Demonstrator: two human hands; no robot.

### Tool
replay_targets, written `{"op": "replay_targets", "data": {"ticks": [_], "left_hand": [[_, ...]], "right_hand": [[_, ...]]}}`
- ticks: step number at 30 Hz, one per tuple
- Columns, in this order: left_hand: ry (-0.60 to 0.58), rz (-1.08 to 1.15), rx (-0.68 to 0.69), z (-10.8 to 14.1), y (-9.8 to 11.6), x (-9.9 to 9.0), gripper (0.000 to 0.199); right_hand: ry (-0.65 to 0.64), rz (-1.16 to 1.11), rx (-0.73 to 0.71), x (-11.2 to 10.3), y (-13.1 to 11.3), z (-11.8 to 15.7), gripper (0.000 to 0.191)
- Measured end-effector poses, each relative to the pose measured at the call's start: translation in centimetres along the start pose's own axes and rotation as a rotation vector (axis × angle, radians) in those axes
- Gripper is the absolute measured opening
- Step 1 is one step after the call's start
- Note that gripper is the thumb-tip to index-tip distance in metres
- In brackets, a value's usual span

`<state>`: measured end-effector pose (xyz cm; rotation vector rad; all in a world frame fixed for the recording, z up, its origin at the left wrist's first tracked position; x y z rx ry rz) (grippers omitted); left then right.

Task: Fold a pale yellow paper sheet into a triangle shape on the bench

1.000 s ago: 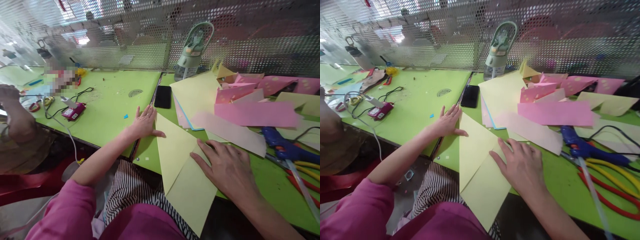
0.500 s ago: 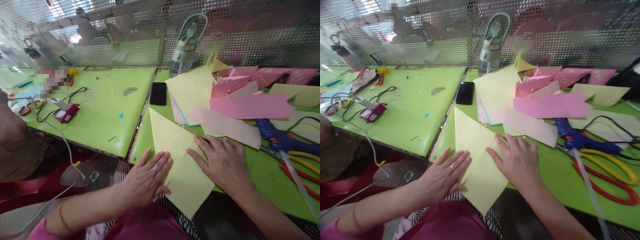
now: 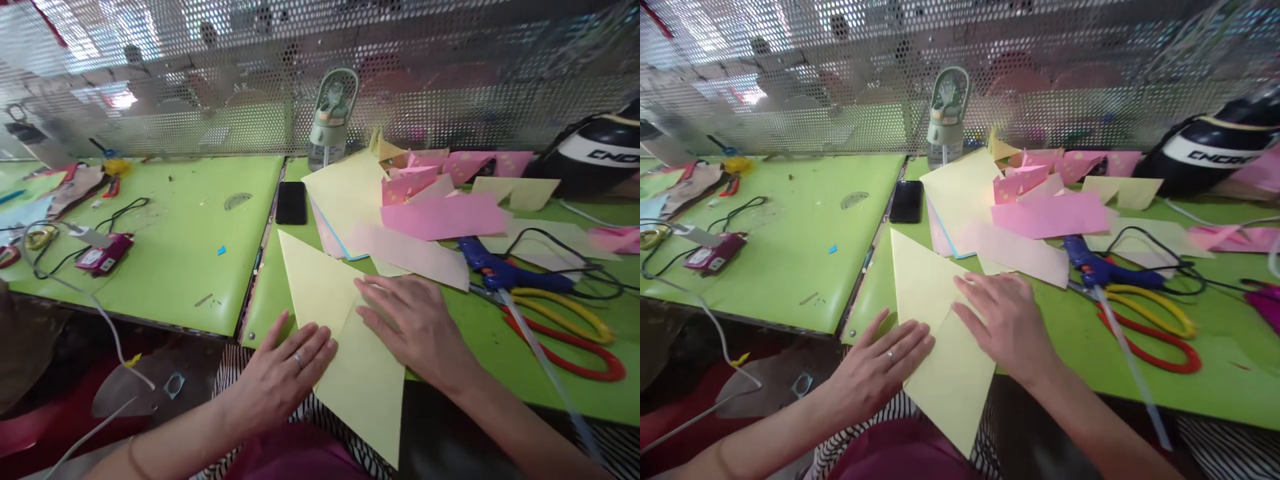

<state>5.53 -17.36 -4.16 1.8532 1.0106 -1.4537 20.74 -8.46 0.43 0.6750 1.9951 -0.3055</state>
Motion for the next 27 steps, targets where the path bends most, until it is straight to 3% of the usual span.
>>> {"op": "replay_targets", "data": {"ticks": [4, 8, 12, 14, 18, 22, 27], "left_hand": [[-0.011, 0.008, -0.014, -0.4, 0.1, 0.0, 0.055], [-0.006, -0.019, -0.005, 0.0, 0.8, -0.3, 0.067], [-0.007, 0.044, 0.008, -0.5, 0.4, -1.4, 0.079], [-0.025, 0.043, -0.071, -2.1, -1.4, -1.8, 0.065], [-0.145, -0.031, -0.475, -6.1, -8.1, -1.0, 0.06], [-0.332, -0.026, -0.536, -8.7, -11.2, 1.6, 0.067], [-0.364, -0.007, -0.613, -10.2, -13.5, 2.6, 0.073]], "right_hand": [[-0.079, -0.072, -0.098, 1.8, -2.0, 0.0, 0.035], [-0.112, -0.126, -0.095, 2.8, -1.5, 0.6, 0.039], [-0.107, -0.161, -0.102, 2.2, -0.9, 0.6, 0.042], [-0.104, -0.151, -0.118, 1.9, -1.2, 0.0, 0.043], [-0.16, -0.133, -0.198, 2.7, -3.3, -1.9, 0.045], [-0.268, -0.139, -0.337, 4.7, -6.4, -2.5, 0.055], [-0.282, -0.171, -0.322, 5.2, -7.0, -1.7, 0.059]]}}
Point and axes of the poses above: each hand's wrist, its own z-axis away from the middle knuckle, its own x-axis out of the palm, y = z × x, the point moved 8 cm from there along -z, towards the middle knuckle, and after that the axes turned 14 degrees about -x, right-handed, at the moved point
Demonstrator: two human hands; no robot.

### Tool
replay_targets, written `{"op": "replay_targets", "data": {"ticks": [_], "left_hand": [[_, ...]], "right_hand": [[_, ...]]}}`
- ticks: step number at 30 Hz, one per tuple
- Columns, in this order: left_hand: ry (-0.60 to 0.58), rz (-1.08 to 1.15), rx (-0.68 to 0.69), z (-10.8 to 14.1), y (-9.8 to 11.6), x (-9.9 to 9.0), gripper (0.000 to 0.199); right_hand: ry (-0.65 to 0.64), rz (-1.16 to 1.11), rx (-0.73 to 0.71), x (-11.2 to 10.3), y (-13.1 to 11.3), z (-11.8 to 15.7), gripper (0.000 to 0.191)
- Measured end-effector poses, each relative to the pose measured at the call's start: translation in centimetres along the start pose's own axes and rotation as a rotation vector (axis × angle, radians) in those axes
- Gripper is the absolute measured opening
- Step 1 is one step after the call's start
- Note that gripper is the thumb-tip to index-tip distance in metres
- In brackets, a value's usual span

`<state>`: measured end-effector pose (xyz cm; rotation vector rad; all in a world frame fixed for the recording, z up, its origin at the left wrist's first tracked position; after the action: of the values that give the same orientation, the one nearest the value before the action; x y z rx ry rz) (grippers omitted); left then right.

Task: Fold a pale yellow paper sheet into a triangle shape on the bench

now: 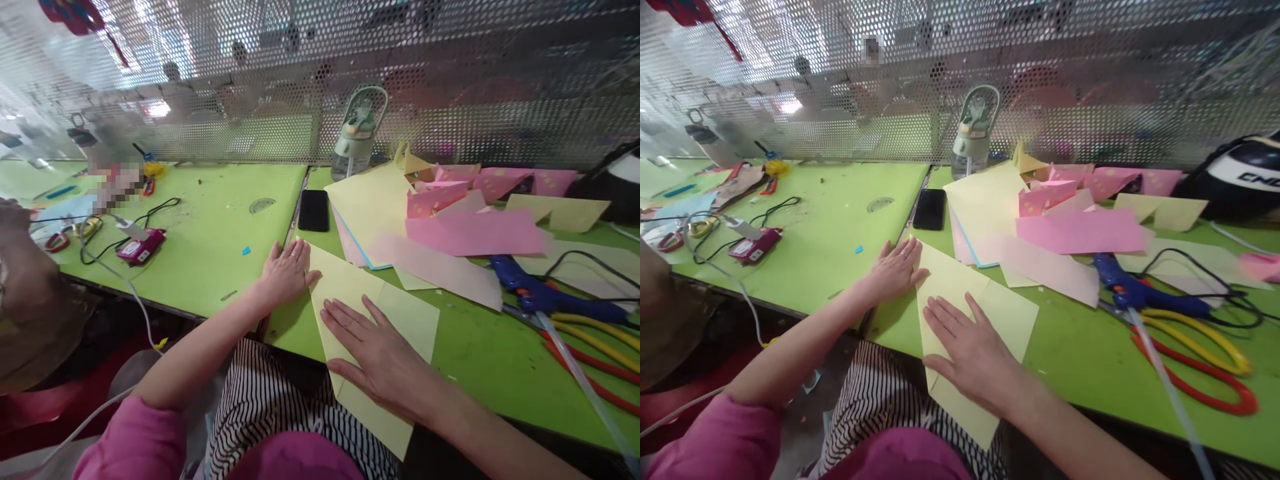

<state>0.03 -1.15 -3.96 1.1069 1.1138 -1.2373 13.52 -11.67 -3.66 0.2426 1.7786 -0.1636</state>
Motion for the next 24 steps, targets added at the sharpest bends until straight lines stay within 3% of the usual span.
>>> {"op": "replay_targets", "data": {"ticks": [6, 12, 16, 18, 21, 24], "left_hand": [[-0.013, 0.02, -0.1, -2.9, -1.2, -0.4, 0.08], [0.086, 0.059, -0.107, -3.4, -1.7, -1.5, 0.058], [0.136, 0.089, -0.038, -2.2, -1.6, -3.0, 0.051], [0.131, 0.105, 0.043, -1.5, -0.7, -3.6, 0.049], [0.093, 0.12, 0.169, -0.5, 1.3, -4.1, 0.048], [0.05, 0.122, 0.28, 1.2, 2.9, -4.2, 0.047]], "right_hand": [[0.024, -0.071, 0.031, 0.1, 0.2, 0.0, 0.063], [0.048, -0.105, 0.056, -0.8, 0.4, 0.6, 0.065], [0.162, 0.017, 0.398, -3.2, 5.1, 4.0, 0.056], [0.118, 0.046, 0.552, -3.6, 7.7, 5.7, 0.053], [0.055, 0.048, 0.676, -3.7, 10.4, 7.0, 0.039], [0.046, -0.007, 0.711, -3.9, 11.6, 6.9, 0.027]]}}
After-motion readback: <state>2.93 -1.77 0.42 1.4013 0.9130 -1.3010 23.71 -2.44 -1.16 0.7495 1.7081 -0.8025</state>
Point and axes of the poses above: each hand's wrist, its own z-axis away from the middle knuckle, its own x-axis out of the palm, y = z × x, the point moved 8 cm from there along -z, towards the middle knuckle, and after that the axes turned 14 degrees about -x, right-handed, at the moved point
